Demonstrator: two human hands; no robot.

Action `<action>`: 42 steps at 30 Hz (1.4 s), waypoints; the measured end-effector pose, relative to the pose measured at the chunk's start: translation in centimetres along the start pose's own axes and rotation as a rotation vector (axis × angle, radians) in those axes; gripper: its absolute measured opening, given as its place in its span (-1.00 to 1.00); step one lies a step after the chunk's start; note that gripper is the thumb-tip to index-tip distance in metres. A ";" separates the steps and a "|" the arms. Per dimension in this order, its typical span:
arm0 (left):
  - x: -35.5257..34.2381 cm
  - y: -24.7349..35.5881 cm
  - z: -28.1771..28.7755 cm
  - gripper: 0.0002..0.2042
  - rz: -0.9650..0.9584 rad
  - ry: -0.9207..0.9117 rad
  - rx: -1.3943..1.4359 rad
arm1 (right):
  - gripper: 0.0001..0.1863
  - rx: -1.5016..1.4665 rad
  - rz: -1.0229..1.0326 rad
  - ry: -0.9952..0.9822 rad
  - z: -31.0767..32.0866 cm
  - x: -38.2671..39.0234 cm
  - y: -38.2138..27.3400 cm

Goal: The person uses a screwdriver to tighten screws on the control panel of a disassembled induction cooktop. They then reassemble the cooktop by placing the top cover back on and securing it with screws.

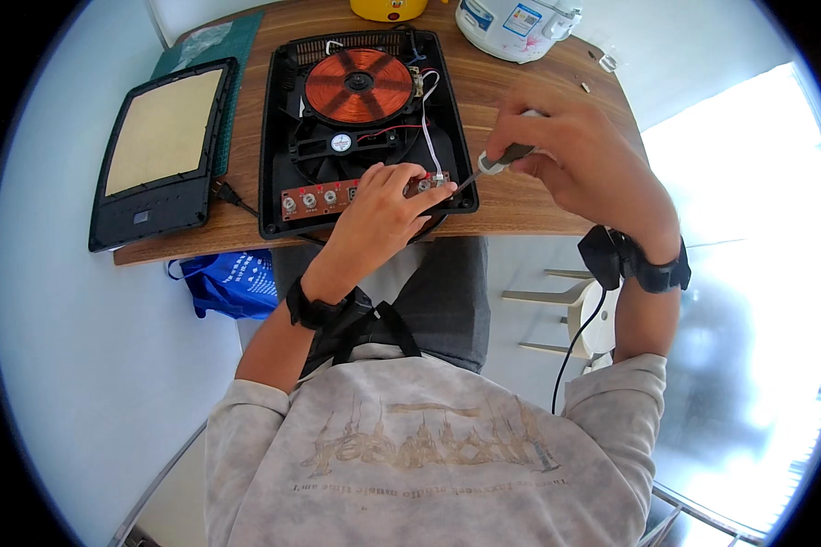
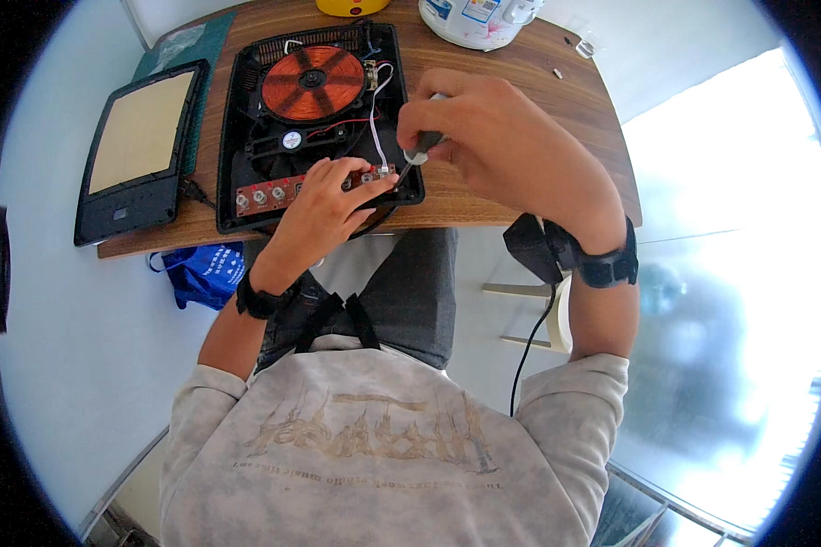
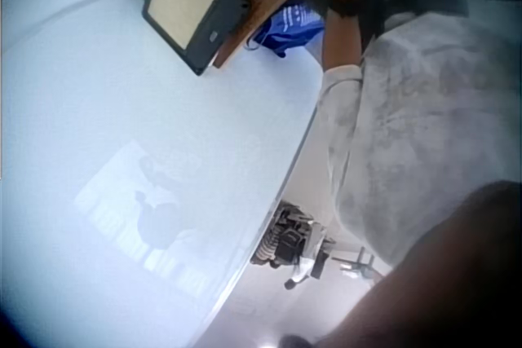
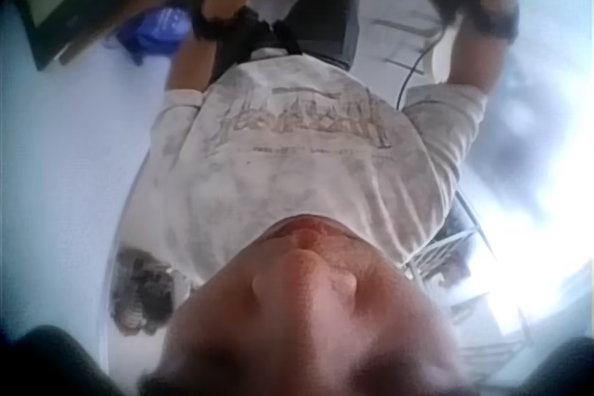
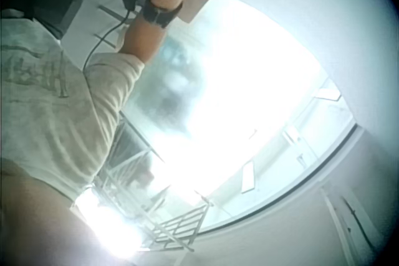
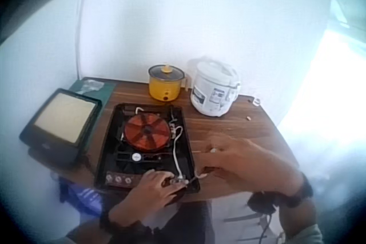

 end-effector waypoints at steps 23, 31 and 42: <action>0.0 -0.1 -0.1 -0.42 0.001 0.015 0.042 | -0.70 0.007 -0.365 0.104 -0.1 2.1 1.6; 0.1 0.1 0.3 -0.42 0.012 0.016 0.037 | -0.76 -0.083 -0.305 0.095 0.1 2.8 2.1; 0.1 -0.1 0.0 -0.43 0.007 0.013 0.021 | -0.79 -0.034 -0.139 0.082 0.0 1.9 1.7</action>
Point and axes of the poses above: each hand's wrist, its own x-axis away from the middle knuckle, its own z-axis out of the back of the hand, y = z × x, the point moved 5 cm from there along -x, towards the middle knuckle, and after that the axes turned 1 degree about -z, right-handed, at the moved point
